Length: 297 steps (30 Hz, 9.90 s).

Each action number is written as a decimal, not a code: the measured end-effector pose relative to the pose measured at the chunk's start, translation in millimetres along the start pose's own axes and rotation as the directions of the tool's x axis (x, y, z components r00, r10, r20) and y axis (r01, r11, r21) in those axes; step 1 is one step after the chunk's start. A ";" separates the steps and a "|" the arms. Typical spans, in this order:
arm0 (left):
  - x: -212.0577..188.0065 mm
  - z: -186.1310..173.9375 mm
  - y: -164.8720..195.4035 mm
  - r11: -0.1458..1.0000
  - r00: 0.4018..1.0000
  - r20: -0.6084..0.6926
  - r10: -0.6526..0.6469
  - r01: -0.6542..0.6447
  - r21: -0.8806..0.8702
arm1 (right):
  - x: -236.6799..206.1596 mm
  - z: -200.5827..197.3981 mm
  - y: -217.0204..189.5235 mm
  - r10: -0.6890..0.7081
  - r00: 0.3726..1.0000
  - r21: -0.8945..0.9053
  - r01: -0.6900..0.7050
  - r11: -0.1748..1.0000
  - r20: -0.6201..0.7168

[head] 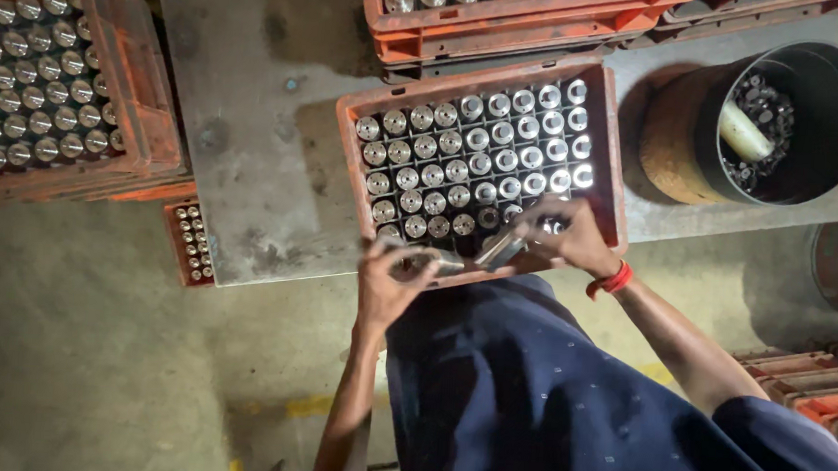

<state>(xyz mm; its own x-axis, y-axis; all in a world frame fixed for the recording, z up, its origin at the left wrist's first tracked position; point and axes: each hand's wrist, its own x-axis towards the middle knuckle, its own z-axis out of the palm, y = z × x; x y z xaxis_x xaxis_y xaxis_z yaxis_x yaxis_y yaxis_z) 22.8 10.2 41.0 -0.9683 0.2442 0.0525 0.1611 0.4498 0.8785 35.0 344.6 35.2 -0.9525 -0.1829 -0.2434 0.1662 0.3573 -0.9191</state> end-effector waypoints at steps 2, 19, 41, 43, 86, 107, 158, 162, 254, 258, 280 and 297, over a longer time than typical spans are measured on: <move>7.5 -3.8 7.4 0.984 0.996 -0.028 -0.085 0.080 -0.157 | 3.9 7.0 11.5 0.159 0.978 0.503 -0.068 0.861 -0.139; 21.3 25.6 27.8 0.959 0.990 0.006 -0.144 0.138 0.249 | 27.2 22.7 -37.3 -0.177 0.984 -0.461 0.163 0.873 0.012; 206.4 58.3 24.3 0.989 0.887 -0.446 0.123 -0.145 -0.016 | 137.3 -74.4 -54.6 -0.331 0.795 -0.008 0.380 0.925 -0.509; 194.6 64.8 22.4 0.968 0.945 -0.299 -0.134 0.060 -0.243 | 132.3 -64.9 -46.5 -0.088 0.824 0.319 0.311 0.895 -0.560; 167.0 85.3 24.8 0.949 0.979 -0.178 0.098 -0.038 0.313 | 127.9 -33.8 -31.3 -0.355 0.854 -0.291 0.254 0.922 -0.380; 174.0 98.4 -29.5 0.870 0.982 -0.138 0.130 -0.046 0.491 | 144.6 52.3 12.6 -0.255 0.925 -0.471 0.099 0.877 -0.282; 74.7 72.3 4.8 0.991 0.981 -0.181 -0.070 0.048 -0.123 | 16.7 -24.9 -5.3 0.238 0.907 0.747 0.114 0.655 -0.347; 66.5 100.7 10.6 0.909 0.930 0.070 -0.361 0.368 -0.198 | 12.9 5.8 -1.6 0.017 0.939 0.314 0.097 0.945 -0.344; 33.6 75.8 46.7 0.691 0.829 0.495 -0.260 0.518 -0.505 | -50.3 -51.1 -8.8 -0.272 0.960 -0.425 0.275 0.863 0.069; 15.9 83.2 34.3 0.963 0.888 0.424 -0.179 0.070 0.260 | -73.4 -87.3 -7.7 0.098 0.970 0.198 -0.053 0.979 -0.224; 54.5 171.6 48.2 0.840 0.942 0.324 -0.088 -0.104 0.532 | -45.1 -27.8 3.7 -0.204 0.978 -0.587 0.143 0.797 -0.039; 76.9 129.5 78.4 0.895 0.880 0.366 -0.304 0.395 -0.207 | -78.0 -48.3 1.6 0.302 0.940 0.252 -0.257 0.933 -0.159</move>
<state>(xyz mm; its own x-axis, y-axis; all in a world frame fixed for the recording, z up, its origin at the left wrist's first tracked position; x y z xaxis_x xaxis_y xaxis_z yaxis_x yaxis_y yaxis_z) -14.4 175.5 52.4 -0.8309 0.3922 -0.3947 -0.2782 0.3216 0.9051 97.2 403.7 67.7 -0.8858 0.0820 -0.4567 0.4640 0.1494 -0.8731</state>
